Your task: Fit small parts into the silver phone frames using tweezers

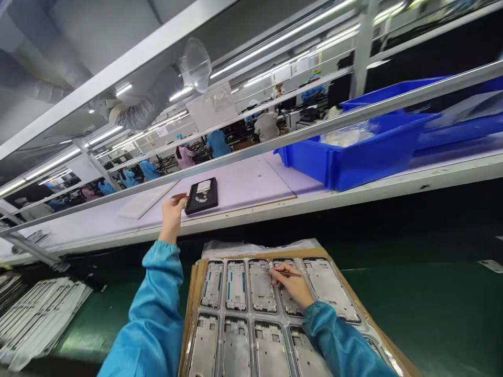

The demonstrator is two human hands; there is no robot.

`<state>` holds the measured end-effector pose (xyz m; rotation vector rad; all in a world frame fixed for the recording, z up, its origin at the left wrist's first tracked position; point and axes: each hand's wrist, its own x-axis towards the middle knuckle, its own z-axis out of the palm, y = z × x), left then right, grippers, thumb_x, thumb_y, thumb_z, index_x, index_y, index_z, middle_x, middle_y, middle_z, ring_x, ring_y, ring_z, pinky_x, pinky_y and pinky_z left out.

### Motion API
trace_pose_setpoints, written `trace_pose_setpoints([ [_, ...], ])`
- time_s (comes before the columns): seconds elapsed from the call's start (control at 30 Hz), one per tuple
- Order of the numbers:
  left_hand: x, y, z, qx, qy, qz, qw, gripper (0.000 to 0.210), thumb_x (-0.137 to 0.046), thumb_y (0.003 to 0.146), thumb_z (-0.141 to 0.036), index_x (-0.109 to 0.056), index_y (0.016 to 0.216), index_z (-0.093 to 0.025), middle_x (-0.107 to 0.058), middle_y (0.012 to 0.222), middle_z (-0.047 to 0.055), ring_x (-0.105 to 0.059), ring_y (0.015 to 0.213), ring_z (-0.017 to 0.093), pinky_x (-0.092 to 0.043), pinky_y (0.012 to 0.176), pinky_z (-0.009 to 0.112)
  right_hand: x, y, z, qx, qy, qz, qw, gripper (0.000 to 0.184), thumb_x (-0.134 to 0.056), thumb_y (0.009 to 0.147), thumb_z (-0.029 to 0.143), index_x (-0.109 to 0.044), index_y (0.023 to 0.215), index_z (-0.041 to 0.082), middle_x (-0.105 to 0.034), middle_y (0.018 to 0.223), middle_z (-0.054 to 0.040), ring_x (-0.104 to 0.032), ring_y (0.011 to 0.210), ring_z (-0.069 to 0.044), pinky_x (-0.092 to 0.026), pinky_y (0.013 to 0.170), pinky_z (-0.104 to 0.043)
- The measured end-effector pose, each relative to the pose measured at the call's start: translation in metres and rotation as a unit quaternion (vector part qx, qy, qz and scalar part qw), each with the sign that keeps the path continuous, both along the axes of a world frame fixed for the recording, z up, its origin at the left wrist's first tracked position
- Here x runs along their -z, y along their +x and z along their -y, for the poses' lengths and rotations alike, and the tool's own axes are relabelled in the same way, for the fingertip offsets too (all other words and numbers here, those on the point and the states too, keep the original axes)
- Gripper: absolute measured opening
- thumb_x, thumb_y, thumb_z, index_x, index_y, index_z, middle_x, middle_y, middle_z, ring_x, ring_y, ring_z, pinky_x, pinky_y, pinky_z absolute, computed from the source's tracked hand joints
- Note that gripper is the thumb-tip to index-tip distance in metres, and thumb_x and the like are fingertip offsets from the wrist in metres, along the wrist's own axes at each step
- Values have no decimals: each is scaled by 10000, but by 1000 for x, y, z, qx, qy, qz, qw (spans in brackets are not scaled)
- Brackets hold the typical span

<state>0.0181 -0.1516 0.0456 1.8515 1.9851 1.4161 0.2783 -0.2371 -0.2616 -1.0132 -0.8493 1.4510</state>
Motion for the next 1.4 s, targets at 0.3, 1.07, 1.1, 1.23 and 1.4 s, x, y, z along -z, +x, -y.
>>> trace_pose_setpoints([
  [0.3, 72, 78, 172, 231, 29, 392, 890, 218, -928, 695, -375, -780, 746, -223, -702, 671, 0, -627, 619, 97, -519, 610, 217, -133, 24, 80, 112, 308, -37, 944, 134, -845, 828, 248, -712, 840, 235, -796, 830, -38, -753, 653, -206, -640, 589, -328],
  [1.07, 96, 115, 199, 312, -29, 346, 884, 37, -837, 825, -279, -806, 835, -261, -768, 763, 17, -723, 735, 155, -592, 726, 281, -178, 39, 118, 71, 433, 63, 896, 433, -802, 811, 31, -752, 1136, 312, -813, 968, -6, -797, 785, -227, -688, 635, -293],
  [1.1, 95, 114, 199, 308, -35, 339, 888, 37, -832, 829, -272, -801, 828, -251, -766, 763, 21, -723, 740, 158, -591, 733, 283, -176, 38, 117, 70, 429, 53, 899, 429, -798, 819, 35, -751, 1138, 318, -813, 967, -4, -797, 780, -228, -689, 629, -296],
  [1.23, 106, 109, 185, 313, -90, 334, 884, 285, -852, 790, -413, -761, 978, -220, -770, 857, 57, -734, 814, 200, -594, 773, 319, -162, 42, 111, 66, 396, 8, 916, 316, -793, 834, 54, -774, 1047, 286, -813, 967, -15, -795, 759, -222, -695, 638, -303],
  [1.4, 186, 113, 139, 246, -223, 215, 918, 624, -661, 880, -584, -547, 1352, -192, -592, 1404, 199, -584, 1302, 324, -463, 1100, 496, -111, 58, 83, 172, 236, 8, 956, 85, -839, 821, 217, -758, 795, 210, -793, 785, -43, -774, 667, -234, -663, 544, -322],
])
